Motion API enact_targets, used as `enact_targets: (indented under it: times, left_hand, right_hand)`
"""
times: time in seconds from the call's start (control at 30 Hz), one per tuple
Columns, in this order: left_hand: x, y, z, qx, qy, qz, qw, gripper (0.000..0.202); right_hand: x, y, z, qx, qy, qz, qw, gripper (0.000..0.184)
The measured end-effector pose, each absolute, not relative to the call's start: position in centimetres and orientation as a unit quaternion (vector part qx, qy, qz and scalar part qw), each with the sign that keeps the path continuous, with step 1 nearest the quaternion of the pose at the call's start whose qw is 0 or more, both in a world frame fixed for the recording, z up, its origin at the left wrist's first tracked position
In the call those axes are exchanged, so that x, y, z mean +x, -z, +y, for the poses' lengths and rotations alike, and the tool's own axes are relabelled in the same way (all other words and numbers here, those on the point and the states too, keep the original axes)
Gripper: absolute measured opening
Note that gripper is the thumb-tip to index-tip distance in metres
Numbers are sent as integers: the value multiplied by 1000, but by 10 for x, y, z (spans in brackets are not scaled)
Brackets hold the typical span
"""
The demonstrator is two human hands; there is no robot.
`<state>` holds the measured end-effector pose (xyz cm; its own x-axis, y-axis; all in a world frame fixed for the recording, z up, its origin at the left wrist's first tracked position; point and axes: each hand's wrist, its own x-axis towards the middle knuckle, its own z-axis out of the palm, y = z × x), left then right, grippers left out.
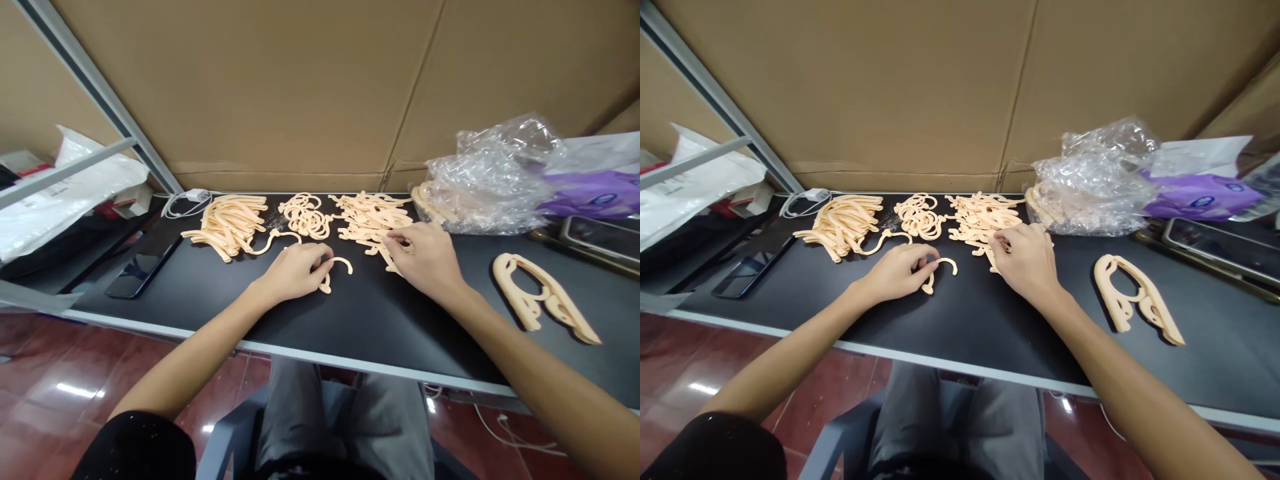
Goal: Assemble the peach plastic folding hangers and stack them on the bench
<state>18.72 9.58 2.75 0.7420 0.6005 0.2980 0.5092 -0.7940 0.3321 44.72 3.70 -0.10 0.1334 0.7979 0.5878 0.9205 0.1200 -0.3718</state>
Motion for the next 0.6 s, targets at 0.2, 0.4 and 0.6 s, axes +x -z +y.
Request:
enact_targets:
  times: [0.2, 0.4, 0.6]
  left_hand:
    - [149, -44, 116, 871, -311, 377, 50, 20]
    - [80, -63, 140, 788, -282, 545, -49, 28]
    - [57, -71, 136, 802, -110, 587, 11, 34]
  right_hand:
    - [442, -1, 36, -636, 100, -673, 364, 28]
    - [440, -2, 35, -628, 101, -682, 361, 29]
    - [439, -2, 34, -627, 93, -684, 360, 29]
